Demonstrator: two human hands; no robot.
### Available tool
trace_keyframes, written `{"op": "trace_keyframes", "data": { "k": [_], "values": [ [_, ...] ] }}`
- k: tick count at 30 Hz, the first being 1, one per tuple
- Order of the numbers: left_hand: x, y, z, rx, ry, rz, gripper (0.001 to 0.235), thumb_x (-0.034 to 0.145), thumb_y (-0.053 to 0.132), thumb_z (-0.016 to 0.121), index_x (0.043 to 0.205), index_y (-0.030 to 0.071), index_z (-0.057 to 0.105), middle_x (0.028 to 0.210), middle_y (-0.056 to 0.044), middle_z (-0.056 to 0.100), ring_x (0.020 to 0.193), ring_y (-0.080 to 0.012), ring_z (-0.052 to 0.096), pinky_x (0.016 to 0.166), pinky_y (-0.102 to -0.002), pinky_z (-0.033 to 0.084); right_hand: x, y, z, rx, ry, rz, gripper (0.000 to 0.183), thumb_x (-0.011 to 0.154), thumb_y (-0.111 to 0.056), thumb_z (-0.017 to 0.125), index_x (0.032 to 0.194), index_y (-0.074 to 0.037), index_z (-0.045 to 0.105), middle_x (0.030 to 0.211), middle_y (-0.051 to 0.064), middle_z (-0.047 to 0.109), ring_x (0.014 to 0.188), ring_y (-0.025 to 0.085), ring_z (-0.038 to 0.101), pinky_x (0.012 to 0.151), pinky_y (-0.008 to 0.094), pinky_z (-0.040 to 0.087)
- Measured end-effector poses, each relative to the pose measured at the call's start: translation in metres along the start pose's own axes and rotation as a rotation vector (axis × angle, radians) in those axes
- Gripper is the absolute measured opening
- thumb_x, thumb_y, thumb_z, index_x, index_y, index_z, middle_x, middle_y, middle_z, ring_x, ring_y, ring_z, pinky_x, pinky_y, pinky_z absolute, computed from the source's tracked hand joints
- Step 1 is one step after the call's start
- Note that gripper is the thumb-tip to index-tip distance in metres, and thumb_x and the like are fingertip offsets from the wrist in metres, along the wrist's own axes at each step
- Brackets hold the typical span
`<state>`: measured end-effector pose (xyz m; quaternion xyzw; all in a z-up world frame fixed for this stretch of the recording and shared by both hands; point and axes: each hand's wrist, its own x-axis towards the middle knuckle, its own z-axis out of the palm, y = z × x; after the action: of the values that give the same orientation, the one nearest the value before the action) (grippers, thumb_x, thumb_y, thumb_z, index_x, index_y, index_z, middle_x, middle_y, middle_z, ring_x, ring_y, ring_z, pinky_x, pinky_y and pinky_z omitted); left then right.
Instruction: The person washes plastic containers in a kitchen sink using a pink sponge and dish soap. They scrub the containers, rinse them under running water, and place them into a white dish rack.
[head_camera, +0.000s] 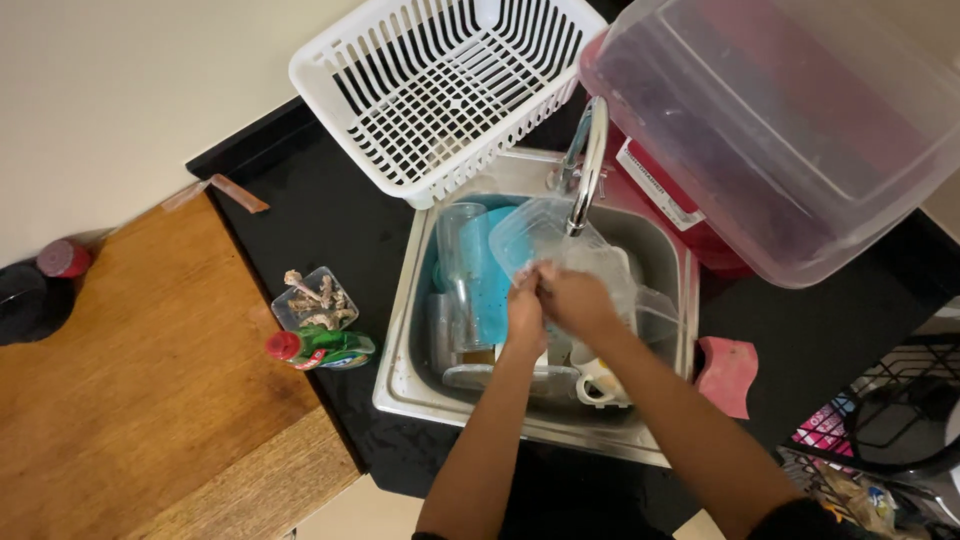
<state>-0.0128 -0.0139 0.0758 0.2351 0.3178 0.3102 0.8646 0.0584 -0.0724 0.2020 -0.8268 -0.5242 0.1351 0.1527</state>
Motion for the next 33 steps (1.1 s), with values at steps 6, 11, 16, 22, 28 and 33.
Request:
{"op": "trace_keyframes", "data": {
  "k": [6, 11, 16, 22, 28, 33],
  "values": [
    [-0.02, 0.022, 0.028, 0.269, 0.169, -0.11, 0.044, 0.106, 0.045, 0.048, 0.14, 0.02, 0.058, 0.128, -0.002, 0.062, 0.098, -0.0216, 0.049, 0.07, -0.038, 0.036, 0.014, 0.004, -0.009, -0.235, -0.078, 0.201, 0.037, 0.072, -0.03, 0.078, 0.101, -0.007, 0.07, 0.109, 0.016, 0.069, 0.102, 0.037, 0.07, 0.09, 0.046, 0.056],
    [-0.019, 0.031, 0.014, -0.034, 0.006, -0.037, 0.058, 0.106, 0.054, 0.046, 0.136, 0.006, 0.058, 0.127, -0.006, 0.066, 0.115, -0.0209, 0.063, 0.092, -0.034, 0.055, -0.001, 0.015, -0.003, -0.002, 0.105, -0.268, 0.034, 0.084, -0.024, 0.072, 0.111, -0.003, 0.067, 0.113, 0.022, 0.065, 0.108, 0.043, 0.061, 0.089, 0.053, 0.049],
    [-0.014, 0.021, 0.011, 0.04, 0.141, -0.105, 0.071, 0.101, 0.063, 0.039, 0.123, 0.001, 0.066, 0.112, -0.007, 0.071, 0.097, -0.022, 0.064, 0.079, -0.037, 0.052, -0.015, 0.015, 0.006, 0.031, 0.157, -0.205, 0.053, 0.079, -0.024, 0.071, 0.125, 0.002, 0.063, 0.109, 0.022, 0.063, 0.106, 0.042, 0.059, 0.091, 0.051, 0.049],
    [0.006, -0.006, -0.011, 0.114, 0.264, -0.009, 0.062, 0.104, 0.049, 0.048, 0.115, -0.008, 0.069, 0.107, -0.011, 0.077, 0.092, -0.0212, 0.071, 0.079, -0.034, 0.056, 0.001, 0.026, -0.037, -0.211, 0.14, -0.013, 0.032, 0.094, -0.031, 0.067, 0.12, -0.011, 0.064, 0.127, 0.014, 0.068, 0.12, 0.037, 0.06, 0.102, 0.051, 0.048],
    [0.035, 0.012, -0.026, 0.394, 0.165, -0.242, 0.046, 0.103, 0.032, 0.052, 0.09, -0.006, 0.074, 0.085, -0.017, 0.075, 0.073, -0.0275, 0.067, 0.066, -0.039, 0.054, 0.029, 0.069, -0.038, 0.04, -0.077, 0.465, 0.046, 0.094, -0.026, 0.059, 0.137, -0.008, 0.056, 0.119, 0.033, 0.065, 0.108, 0.051, 0.064, 0.098, 0.058, 0.048],
    [0.069, 0.005, -0.046, 1.824, -0.583, 0.704, 0.021, 0.086, 0.026, 0.07, 0.078, 0.007, 0.071, 0.084, -0.019, 0.069, 0.084, -0.0399, 0.065, 0.071, -0.054, 0.053, 0.029, 0.092, -0.037, -0.003, -0.153, 0.401, 0.034, 0.097, -0.027, 0.056, 0.119, -0.004, 0.068, 0.116, 0.029, 0.07, 0.107, 0.048, 0.066, 0.096, 0.057, 0.05]
  ]
}}
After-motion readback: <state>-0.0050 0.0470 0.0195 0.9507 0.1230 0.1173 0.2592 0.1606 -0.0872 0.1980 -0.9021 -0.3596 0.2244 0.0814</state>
